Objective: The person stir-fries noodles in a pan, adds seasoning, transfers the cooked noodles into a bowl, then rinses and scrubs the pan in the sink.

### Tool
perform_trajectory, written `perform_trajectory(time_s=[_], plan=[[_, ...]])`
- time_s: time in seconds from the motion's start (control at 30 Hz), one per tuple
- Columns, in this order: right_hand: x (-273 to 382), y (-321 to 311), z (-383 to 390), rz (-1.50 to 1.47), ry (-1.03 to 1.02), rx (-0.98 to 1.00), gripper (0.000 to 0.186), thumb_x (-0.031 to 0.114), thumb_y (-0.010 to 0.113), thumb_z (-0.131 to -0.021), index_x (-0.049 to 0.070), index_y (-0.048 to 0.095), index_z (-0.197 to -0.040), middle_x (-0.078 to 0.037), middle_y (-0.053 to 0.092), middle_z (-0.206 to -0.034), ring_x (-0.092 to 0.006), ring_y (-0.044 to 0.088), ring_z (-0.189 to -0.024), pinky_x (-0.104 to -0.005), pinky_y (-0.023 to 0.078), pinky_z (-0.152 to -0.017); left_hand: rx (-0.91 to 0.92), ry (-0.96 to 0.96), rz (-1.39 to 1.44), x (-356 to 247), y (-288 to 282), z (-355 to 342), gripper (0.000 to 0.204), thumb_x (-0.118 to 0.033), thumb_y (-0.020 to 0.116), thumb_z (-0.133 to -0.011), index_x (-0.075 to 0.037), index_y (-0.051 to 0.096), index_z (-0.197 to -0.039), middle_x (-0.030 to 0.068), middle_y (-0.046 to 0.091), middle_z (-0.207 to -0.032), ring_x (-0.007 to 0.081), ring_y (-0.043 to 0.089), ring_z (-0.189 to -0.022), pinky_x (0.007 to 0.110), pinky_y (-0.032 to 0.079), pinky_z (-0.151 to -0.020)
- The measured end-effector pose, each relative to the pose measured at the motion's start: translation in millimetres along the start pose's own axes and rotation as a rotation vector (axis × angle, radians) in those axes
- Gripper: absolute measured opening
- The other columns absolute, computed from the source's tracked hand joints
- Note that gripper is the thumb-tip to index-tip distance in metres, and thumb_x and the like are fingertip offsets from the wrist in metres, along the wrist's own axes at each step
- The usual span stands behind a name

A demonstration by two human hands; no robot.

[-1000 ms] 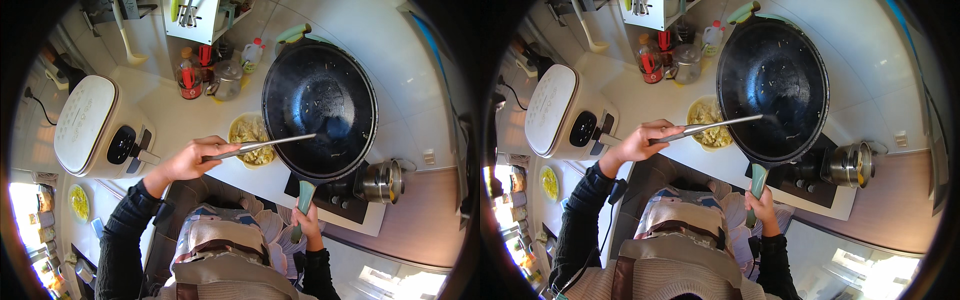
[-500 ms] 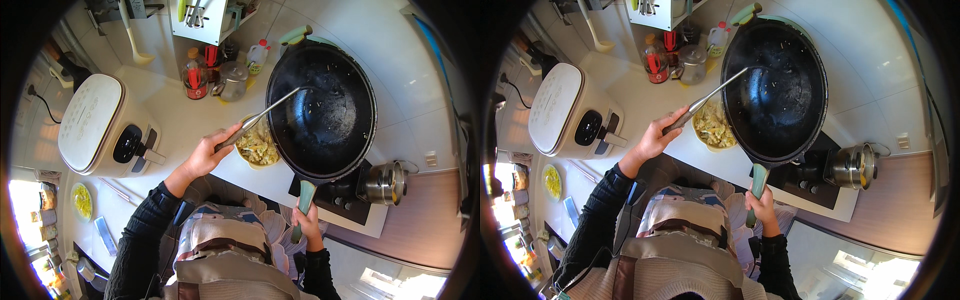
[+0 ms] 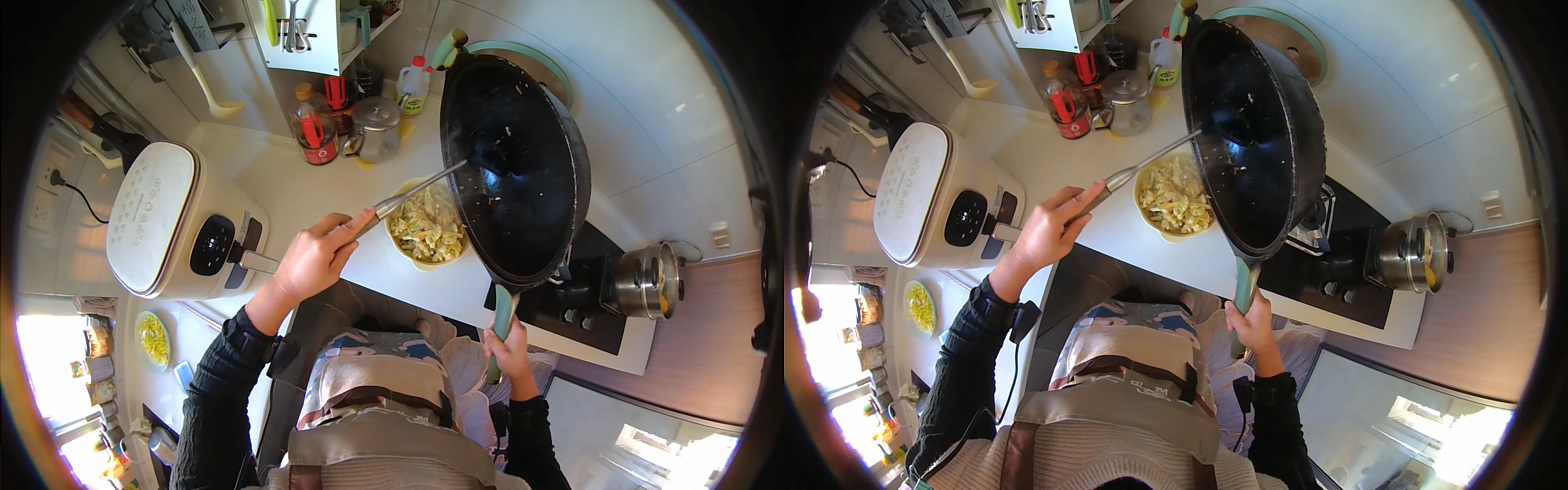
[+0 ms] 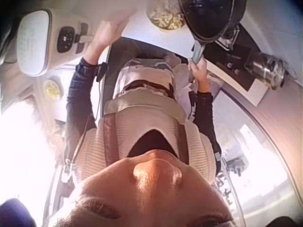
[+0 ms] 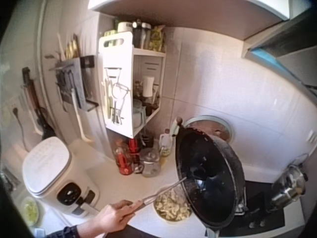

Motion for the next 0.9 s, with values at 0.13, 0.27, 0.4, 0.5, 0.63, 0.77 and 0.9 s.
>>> perform_trajectory(time_s=[0.13, 0.27, 0.4, 0.5, 0.63, 0.77, 0.9], plan=[[-6.2, -1.3, -4.1, -0.016, -0.024, -0.025, 0.016, -0.003, 0.059, -0.087, 0.002, 0.047, -0.096, -0.002, 0.053, -0.068, -0.0094, 0.053, -0.048, -0.0254, 0.043, -0.044, 0.266, -0.123, -0.055, -8.6, 16.7, 19.6, 0.055, -0.001, 0.061, -0.086, -0.013, 0.054, -0.139, 0.0161, 0.061, -0.098, 0.0359, 0.062, -0.075, 0.041, 0.052, -0.071], [-11.8, -2.0, -8.8, 0.043, -0.037, -0.043, 0.016, -0.003, 0.058, -0.087, 0.002, 0.046, -0.098, -0.003, 0.052, -0.066, -0.0092, 0.05, -0.047, -0.0253, 0.042, -0.044, 0.294, -0.117, -0.112, -29.4, -8.5, 26.0, 0.055, -0.003, 0.062, -0.085, -0.012, 0.053, -0.138, 0.0163, 0.061, -0.093, 0.0358, 0.061, -0.075, 0.041, 0.051, -0.07], [-17.2, 2.8, -14.1, 0.049, -0.039, -0.046, 0.015, -0.003, 0.06, -0.087, 0.002, 0.048, -0.094, -0.003, 0.054, -0.063, -0.0098, 0.053, -0.046, -0.026, 0.042, -0.043, 0.334, -0.109, -0.009, -23.1, -8.3, -7.9, 0.054, -0.004, 0.061, -0.086, -0.013, 0.053, -0.138, 0.0161, 0.062, -0.089, 0.0365, 0.061, -0.081, 0.045, 0.048, -0.075], [-15.8, 0.0, -19.3, 0.092, -0.077, -0.049, 0.015, -0.003, 0.06, -0.086, 0.001, 0.048, -0.095, -0.004, 0.055, -0.062, -0.0102, 0.053, -0.045, -0.0262, 0.043, -0.043, 0.399, -0.054, -0.06, -18.5, -9.9, -16.1, 0.055, -0.003, 0.061, -0.085, -0.014, 0.053, -0.139, 0.016, 0.061, -0.089, 0.0367, 0.061, -0.082, 0.046, 0.048, -0.075], [-18.3, -0.9, -23.1, 0.105, -0.095, -0.041, 0.015, -0.002, 0.06, -0.086, 0.0, 0.048, -0.095, -0.004, 0.056, -0.06, -0.0106, 0.054, -0.045, -0.0264, 0.043, -0.043, 0.475, -0.154, -0.141, -10.9, -24.8, 8.4, 0.059, -0.002, 0.062, -0.084, -0.018, 0.052, -0.139, 0.0144, 0.062, -0.09, 0.0355, 0.062, -0.081, 0.046, 0.049, -0.074], [-23.3, -1.1, -23.4, 0.123, -0.099, -0.08, 0.015, -0.002, 0.06, -0.086, 0.0, 0.048, -0.095, -0.004, 0.057, -0.06, -0.0111, 0.054, -0.045, -0.0266, 0.044, -0.043, 0.395, -0.238, -0.141, -13.2, -25.9, 23.2, 0.057, -0.004, 0.061, -0.085, -0.018, 0.052, -0.14, 0.0148, 0.061, -0.091, 0.0362, 0.062, -0.081, 0.045, 0.05, -0.073], [-19.3, -0.3, -22.1, 0.186, -0.153, -0.107, 0.015, -0.001, 0.061, -0.085, 0.0, 0.049, -0.095, -0.005, 0.058, -0.06, -0.0116, 0.055, -0.044, -0.0268, 0.044, -0.044, 0.3, -0.245, -0.053, -16.9, -8.2, 27.1, 0.058, -0.004, 0.061, -0.085, -0.018, 0.051, -0.14, 0.0146, 0.063, -0.094, 0.0363, 0.063, -0.079, 0.044, 0.051, -0.073]])
Point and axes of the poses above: each hand's wrist, its own z-axis away from the middle knuckle, its own y-axis out of the palm, x = y × z, the point moved 10 cm from there along -z, towards the middle knuckle
